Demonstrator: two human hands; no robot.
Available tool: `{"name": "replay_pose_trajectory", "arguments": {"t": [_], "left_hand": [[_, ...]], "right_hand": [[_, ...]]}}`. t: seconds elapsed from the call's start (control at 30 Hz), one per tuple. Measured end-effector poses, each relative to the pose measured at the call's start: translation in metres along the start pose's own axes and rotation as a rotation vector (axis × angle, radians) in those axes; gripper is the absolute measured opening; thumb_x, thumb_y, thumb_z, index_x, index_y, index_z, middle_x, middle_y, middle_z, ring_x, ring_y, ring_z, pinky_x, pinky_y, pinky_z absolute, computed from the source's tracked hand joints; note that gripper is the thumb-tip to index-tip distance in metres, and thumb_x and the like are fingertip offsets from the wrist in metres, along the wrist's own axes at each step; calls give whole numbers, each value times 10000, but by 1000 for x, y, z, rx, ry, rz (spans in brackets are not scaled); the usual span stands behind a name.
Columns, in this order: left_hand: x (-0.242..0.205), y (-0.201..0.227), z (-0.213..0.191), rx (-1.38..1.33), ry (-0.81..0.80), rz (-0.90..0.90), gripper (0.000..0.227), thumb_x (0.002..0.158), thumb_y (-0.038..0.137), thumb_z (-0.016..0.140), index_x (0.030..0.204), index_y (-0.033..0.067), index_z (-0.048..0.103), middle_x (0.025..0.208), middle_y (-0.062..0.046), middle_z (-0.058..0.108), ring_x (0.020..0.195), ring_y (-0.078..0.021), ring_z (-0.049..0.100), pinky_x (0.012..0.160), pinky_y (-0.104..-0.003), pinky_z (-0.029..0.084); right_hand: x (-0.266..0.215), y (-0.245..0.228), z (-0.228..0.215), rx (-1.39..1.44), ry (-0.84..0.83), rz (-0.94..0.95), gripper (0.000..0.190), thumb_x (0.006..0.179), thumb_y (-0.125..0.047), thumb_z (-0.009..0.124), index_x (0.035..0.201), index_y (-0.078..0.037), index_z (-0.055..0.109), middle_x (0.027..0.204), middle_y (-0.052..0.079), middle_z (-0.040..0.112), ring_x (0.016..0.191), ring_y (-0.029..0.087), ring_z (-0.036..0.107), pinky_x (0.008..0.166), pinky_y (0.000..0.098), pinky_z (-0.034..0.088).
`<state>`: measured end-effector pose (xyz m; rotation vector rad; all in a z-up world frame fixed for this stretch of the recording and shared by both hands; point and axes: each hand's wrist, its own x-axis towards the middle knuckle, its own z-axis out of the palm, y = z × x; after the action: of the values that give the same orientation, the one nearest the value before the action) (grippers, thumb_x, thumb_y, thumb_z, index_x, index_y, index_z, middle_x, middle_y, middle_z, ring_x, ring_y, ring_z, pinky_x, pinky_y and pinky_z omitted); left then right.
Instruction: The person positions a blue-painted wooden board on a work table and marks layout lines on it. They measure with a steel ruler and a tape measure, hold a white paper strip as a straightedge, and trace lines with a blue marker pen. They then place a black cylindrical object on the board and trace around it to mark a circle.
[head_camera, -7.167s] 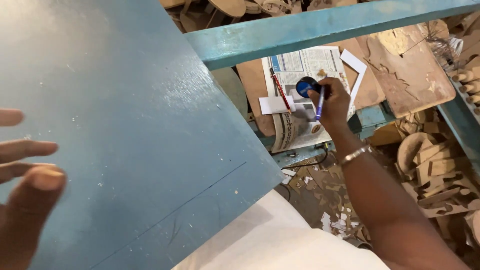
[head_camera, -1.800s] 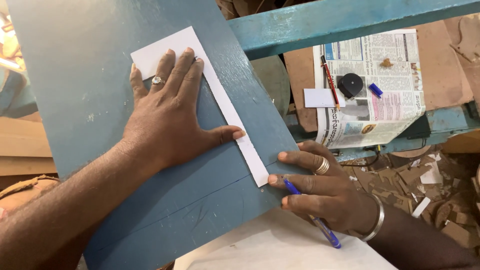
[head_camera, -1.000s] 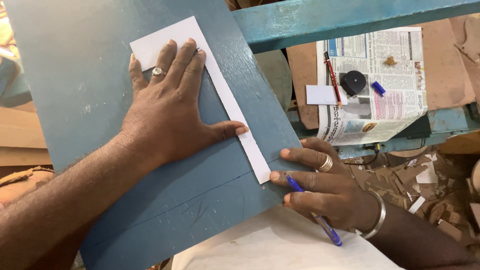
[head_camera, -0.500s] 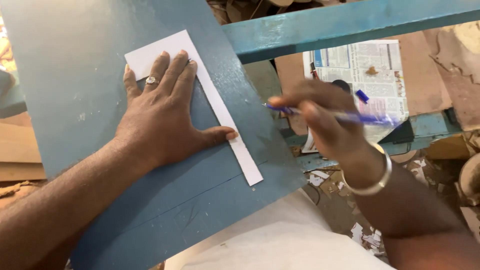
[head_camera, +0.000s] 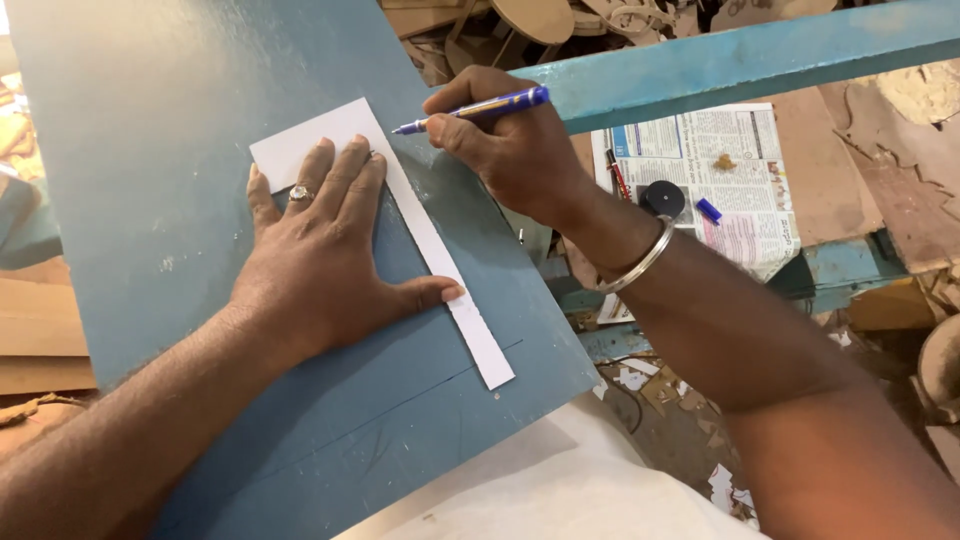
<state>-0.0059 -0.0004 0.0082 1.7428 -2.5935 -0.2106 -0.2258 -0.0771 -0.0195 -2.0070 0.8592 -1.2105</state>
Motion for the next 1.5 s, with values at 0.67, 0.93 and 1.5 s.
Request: {"name": "replay_pose_trajectory", "arguments": {"t": [0.67, 0.93, 1.5], "left_hand": [[-1, -6, 10, 7, 50, 42, 1311, 660, 924, 550, 1565, 31, 231, 1647, -219, 175, 1535, -388, 4, 1163, -698, -100], [-1, -6, 10, 21, 63, 47, 1303, 671, 926, 541, 1563, 26, 236, 1643, -228, 191, 1539, -387, 14, 1165, -702, -87], [-2, -6, 10, 14, 61, 19, 1330, 655, 921, 564, 1567, 15, 226, 1644, -244, 185, 1535, -394, 29, 1133, -667, -69]], "right_hand": [[7, -5, 6, -92, -15, 15, 181, 1033, -182, 694, 1136, -35, 712, 868, 40, 752, 766, 92, 693, 665, 251, 542], [-4, -15, -4, -177, -63, -35, 188, 1018, -194, 718, 1126, -40, 728, 896, 62, 751, 774, 124, 706, 674, 279, 544], [-85, -66, -47, -283, -341, -169, 109, 1038, -187, 667, 1041, -79, 687, 742, 12, 645, 639, 125, 553, 572, 273, 491]]}}
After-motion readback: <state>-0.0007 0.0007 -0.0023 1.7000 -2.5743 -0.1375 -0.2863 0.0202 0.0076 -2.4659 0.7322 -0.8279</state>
